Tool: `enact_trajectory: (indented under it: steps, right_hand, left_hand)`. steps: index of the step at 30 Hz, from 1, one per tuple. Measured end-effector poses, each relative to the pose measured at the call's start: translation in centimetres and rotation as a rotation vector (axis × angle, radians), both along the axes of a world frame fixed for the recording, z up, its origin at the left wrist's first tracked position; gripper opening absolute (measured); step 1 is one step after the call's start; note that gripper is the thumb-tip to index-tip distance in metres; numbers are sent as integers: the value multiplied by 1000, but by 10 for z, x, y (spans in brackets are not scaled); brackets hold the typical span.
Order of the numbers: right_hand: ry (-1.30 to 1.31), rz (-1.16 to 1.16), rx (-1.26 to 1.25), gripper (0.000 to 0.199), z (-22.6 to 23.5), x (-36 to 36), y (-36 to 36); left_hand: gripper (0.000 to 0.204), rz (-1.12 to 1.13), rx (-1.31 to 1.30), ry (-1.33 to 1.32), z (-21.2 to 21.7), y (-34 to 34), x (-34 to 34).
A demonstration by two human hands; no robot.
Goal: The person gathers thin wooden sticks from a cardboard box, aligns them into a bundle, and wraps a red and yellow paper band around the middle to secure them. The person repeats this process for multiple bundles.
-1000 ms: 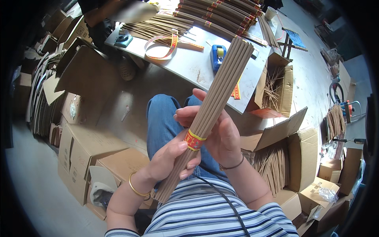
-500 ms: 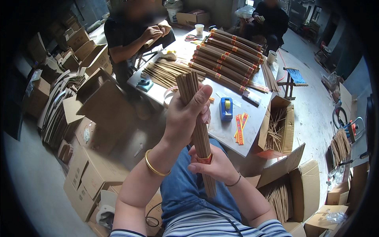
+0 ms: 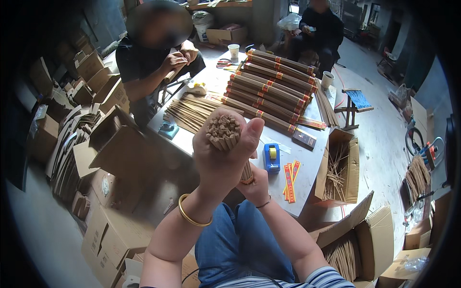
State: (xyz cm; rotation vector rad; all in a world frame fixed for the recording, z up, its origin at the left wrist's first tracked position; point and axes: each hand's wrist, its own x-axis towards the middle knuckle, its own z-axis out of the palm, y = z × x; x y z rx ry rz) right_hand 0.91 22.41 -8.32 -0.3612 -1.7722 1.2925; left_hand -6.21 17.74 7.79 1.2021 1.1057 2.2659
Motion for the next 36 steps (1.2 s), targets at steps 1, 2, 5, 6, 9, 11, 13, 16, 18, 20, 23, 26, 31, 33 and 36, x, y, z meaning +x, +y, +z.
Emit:
enact_trajectory:
  steps: [1, 2, 5, 6, 9, 11, 13, 16, 18, 20, 23, 26, 31, 33, 36]
  right_hand:
    - [7, -29, 4, 20, -10, -6, 6]
    - [-48, -29, -38, 17, -18, -10, 8]
    - [35, 155, -158, 15, -28, -12, 15]
    - [39, 222, -163, 15, -25, -11, 18]
    - [-9, 379, -201, 14, -21, -6, 34]
    - [-78, 417, -248, 16, -33, -7, 41]
    - [-115, 442, -278, 19, -34, -6, 44]
    - [-230, 527, -430, 23, -16, 1, 34]
    - [-251, 558, -508, 24, 1, 8, 24]
    - [-258, 540, -492, 24, 14, 17, 13]
    - [-316, 119, -312, 25, 23, 32, -15]
    - [-388, 229, -378, 24, 33, 46, -24]
    - [-353, 820, -873, 20, 49, 64, -20]
    - [-300, 905, -908, 20, 45, 66, -22]
    - [-259, 900, -881, 20, 44, 70, -26]
  left_hand:
    - [25, 10, -40, -26, -13, 9, -5]
    - [25, 22, -92, -61, -21, 13, -8]
    - [23, -117, -109, -3, -30, 11, -17]
    - [23, -199, -108, 45, -26, 9, -19]
    - [26, -538, -129, 79, -24, 19, -38]
    - [30, -616, -157, 19, -32, 27, -45]
    - [35, -668, -89, 77, -33, 33, -47]
    - [39, -690, -71, -39, -24, 35, -56]
    - [40, -590, -48, 37, -19, 36, -57]
    - [38, -422, -122, 64, -4, 32, -51]
    - [34, -172, -164, -92, -4, 31, -39]
    - [33, -256, -209, -207, -2, 21, -39]
    - [32, -931, -29, -515, -10, 16, -56]
    - [32, -981, 24, -502, -11, 15, -54]
    - [32, -856, -62, -433, -4, 10, -51]
